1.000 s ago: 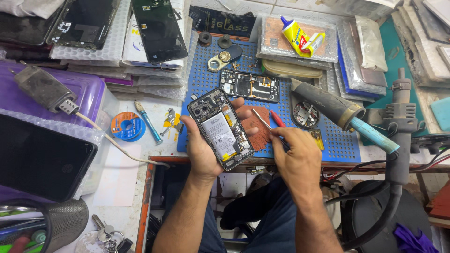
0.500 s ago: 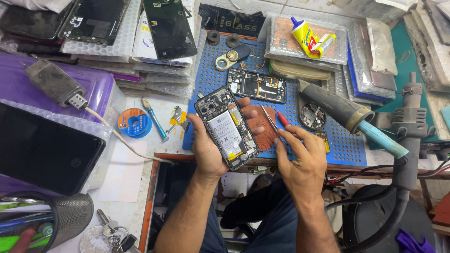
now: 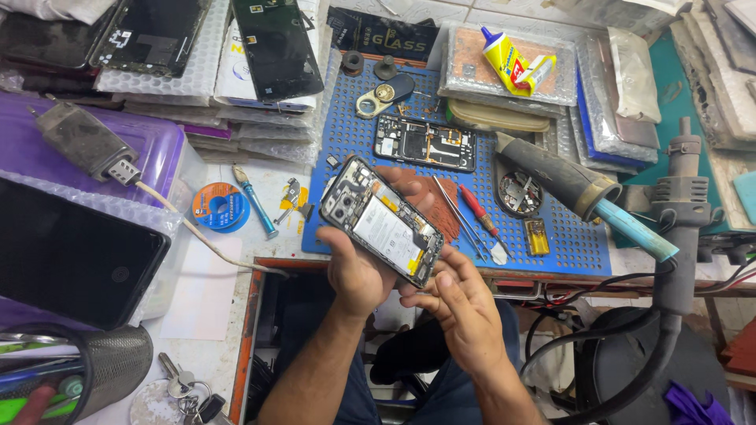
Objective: The person repairs a disassembled smartphone on a cluttered workbench. They use a screwdriver to remove screws from the motherboard area, then use tweezers to lift and adjust internal components and connectors near the battery.
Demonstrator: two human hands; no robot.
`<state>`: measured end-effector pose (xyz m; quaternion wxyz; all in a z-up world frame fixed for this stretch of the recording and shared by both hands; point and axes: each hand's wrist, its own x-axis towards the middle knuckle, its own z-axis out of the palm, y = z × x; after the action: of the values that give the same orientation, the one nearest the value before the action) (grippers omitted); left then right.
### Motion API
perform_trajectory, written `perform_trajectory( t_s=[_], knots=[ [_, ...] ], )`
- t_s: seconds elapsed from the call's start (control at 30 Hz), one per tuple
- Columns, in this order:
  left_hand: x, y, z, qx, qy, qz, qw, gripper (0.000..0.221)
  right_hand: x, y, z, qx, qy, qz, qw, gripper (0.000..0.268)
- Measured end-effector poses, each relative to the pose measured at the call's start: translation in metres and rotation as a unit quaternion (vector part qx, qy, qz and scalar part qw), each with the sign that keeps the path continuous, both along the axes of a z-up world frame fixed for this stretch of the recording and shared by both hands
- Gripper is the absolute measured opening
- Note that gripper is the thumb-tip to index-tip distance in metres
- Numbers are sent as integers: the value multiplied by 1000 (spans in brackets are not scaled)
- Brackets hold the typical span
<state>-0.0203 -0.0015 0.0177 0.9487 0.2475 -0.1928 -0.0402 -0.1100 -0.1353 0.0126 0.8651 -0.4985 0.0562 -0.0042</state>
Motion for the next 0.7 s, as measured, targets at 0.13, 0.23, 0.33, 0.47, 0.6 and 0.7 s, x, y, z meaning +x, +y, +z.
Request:
perform_trajectory(
  t_s=[0.13,0.23,0.33,0.47,0.6,0.7],
  knots=[
    [-17,-4,12,-40,24,21,999,100,4,-7,0,56,37,-11,998,50],
    [-26,3,21,-94,47,2,994,107,9,-13,3,26,24,-32,999,53],
    [-29,20,25,-149,104,-89,979,119,15,-32,10,8,13,-17,1000,50],
    [-33,54,21,-155,57,-322,932,127,27,-54,20,-52,15,-8,999,43],
    [-40,61,12,-53,111,-407,905,116,37,-62,35,-175,44,72,981,37],
    [-44,56,9,-28,107,-402,909,98,46,-50,47,-244,47,83,965,34]
  ],
)
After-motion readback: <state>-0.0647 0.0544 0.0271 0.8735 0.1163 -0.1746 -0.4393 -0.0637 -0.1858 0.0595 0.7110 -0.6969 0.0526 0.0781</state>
